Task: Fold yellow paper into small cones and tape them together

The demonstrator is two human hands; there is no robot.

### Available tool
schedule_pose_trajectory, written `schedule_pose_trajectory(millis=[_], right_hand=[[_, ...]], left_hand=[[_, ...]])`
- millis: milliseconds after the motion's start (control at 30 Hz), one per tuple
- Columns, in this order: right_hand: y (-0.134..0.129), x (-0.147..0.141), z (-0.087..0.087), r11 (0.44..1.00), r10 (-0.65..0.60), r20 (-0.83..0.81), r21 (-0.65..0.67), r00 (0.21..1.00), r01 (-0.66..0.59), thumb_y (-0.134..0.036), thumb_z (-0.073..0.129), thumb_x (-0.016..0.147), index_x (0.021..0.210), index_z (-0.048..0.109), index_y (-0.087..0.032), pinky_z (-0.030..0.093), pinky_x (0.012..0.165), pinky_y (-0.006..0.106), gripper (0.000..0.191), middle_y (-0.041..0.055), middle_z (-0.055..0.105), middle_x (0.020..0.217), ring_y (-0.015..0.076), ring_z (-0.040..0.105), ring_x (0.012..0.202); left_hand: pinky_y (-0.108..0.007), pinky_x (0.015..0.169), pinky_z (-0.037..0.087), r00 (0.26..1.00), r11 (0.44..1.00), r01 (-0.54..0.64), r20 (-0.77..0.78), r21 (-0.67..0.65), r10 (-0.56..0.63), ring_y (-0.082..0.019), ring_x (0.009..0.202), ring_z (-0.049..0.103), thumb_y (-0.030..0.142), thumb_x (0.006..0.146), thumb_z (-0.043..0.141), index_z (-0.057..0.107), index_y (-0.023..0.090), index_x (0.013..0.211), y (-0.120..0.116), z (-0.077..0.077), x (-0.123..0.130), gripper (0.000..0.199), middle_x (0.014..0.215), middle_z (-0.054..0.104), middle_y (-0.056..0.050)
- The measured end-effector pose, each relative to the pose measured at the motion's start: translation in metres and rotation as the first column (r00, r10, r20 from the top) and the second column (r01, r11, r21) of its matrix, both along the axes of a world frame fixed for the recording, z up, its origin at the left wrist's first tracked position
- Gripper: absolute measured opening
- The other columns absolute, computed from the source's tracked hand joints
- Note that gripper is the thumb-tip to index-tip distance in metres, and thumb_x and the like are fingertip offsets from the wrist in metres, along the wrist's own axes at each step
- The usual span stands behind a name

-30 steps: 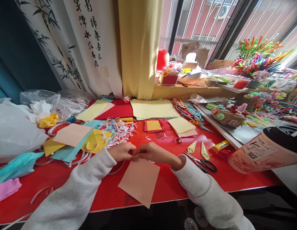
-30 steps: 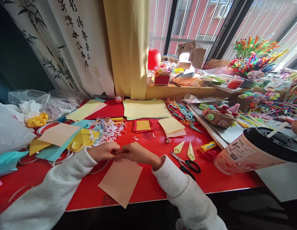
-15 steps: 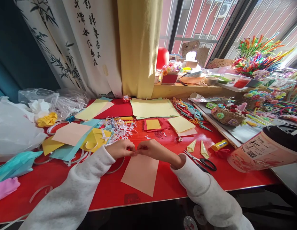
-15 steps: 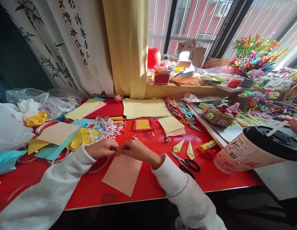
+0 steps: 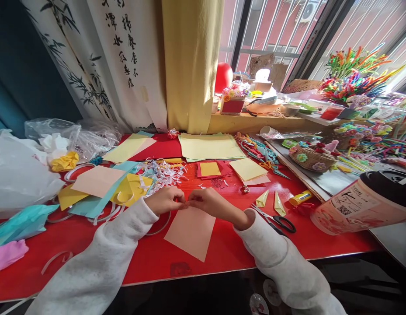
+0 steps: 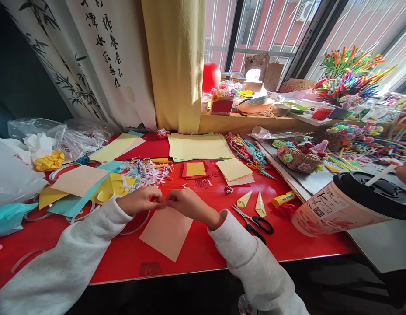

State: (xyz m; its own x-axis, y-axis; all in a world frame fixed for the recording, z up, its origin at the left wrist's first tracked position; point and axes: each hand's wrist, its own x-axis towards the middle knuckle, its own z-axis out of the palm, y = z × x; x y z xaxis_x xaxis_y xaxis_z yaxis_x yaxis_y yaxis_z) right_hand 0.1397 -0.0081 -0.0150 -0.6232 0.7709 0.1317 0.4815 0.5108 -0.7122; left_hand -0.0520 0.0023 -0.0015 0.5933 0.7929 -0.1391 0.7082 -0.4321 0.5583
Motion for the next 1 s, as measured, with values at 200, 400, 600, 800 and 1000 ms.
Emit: schedule_pose_trajectory(millis=[200, 400, 600, 800, 1000], right_hand=[[0.0009, 0.0003, -0.0037, 0.999, -0.049, -0.013, 0.004, 0.999, 0.049, -0.022, 0.052, 0.082, 0.078, 0.06, -0.014, 0.033, 0.053, 0.019, 0.012, 0.0008, 0.06, 0.069, 0.008, 0.048, 0.059], [0.0015, 0.0014, -0.003, 0.998, -0.065, -0.026, -0.027, 0.998, 0.064, -0.026, 0.052, 0.082, 0.076, 0.059, -0.015, 0.032, 0.052, 0.019, 0.015, 0.0001, 0.06, 0.069, 0.0077, 0.048, 0.059], [0.0006, 0.0003, -0.0018, 0.996, -0.084, -0.03, -0.009, 0.996, 0.084, -0.022, 0.051, 0.082, 0.078, 0.06, -0.015, 0.032, 0.053, 0.019, 0.012, 0.0006, 0.06, 0.069, 0.008, 0.048, 0.059], [0.0016, 0.0001, -0.0026, 0.995, -0.099, -0.036, -0.012, 0.994, 0.099, -0.026, 0.051, 0.082, 0.078, 0.061, -0.015, 0.03, 0.051, 0.02, 0.015, -0.0005, 0.057, 0.066, 0.0074, 0.045, 0.057], [0.0031, 0.0004, -0.0031, 0.994, -0.105, -0.039, 0.001, 0.994, 0.105, -0.027, 0.052, 0.082, 0.077, 0.06, -0.016, 0.03, 0.052, 0.02, 0.015, -0.001, 0.057, 0.067, 0.0075, 0.045, 0.058]], left_hand=[[-0.024, 0.069, 0.038, 0.999, 1.0, -0.011, 0.048, 0.008, 0.011, -0.014, 0.075, 0.053, 0.042, 0.074, 0.055, 0.064, 0.017, 0.074, 0.0002, -0.0003, 0.0, 0.027, 0.077, 0.061, -0.001], [-0.024, 0.067, 0.037, 0.997, 0.998, -0.041, 0.066, 0.039, 0.039, -0.014, 0.073, 0.051, 0.041, 0.074, 0.056, 0.06, 0.017, 0.069, 0.0001, -0.0011, 0.0002, 0.025, 0.076, 0.061, -0.001], [-0.025, 0.07, 0.037, 0.995, 0.996, -0.065, 0.078, 0.06, 0.06, -0.015, 0.077, 0.053, 0.045, 0.074, 0.055, 0.061, 0.017, 0.072, 0.0011, -0.003, 0.0001, 0.028, 0.078, 0.062, -0.001], [-0.024, 0.065, 0.038, 0.992, 0.994, -0.092, 0.09, 0.056, 0.087, -0.014, 0.071, 0.053, 0.045, 0.073, 0.056, 0.058, 0.017, 0.068, 0.0019, -0.0033, 0.0009, 0.028, 0.075, 0.062, -0.001], [-0.023, 0.066, 0.038, 0.991, 0.995, -0.085, 0.105, 0.044, 0.08, -0.014, 0.072, 0.053, 0.048, 0.074, 0.054, 0.06, 0.017, 0.069, 0.0025, -0.0037, 0.0008, 0.032, 0.074, 0.063, -0.001]])
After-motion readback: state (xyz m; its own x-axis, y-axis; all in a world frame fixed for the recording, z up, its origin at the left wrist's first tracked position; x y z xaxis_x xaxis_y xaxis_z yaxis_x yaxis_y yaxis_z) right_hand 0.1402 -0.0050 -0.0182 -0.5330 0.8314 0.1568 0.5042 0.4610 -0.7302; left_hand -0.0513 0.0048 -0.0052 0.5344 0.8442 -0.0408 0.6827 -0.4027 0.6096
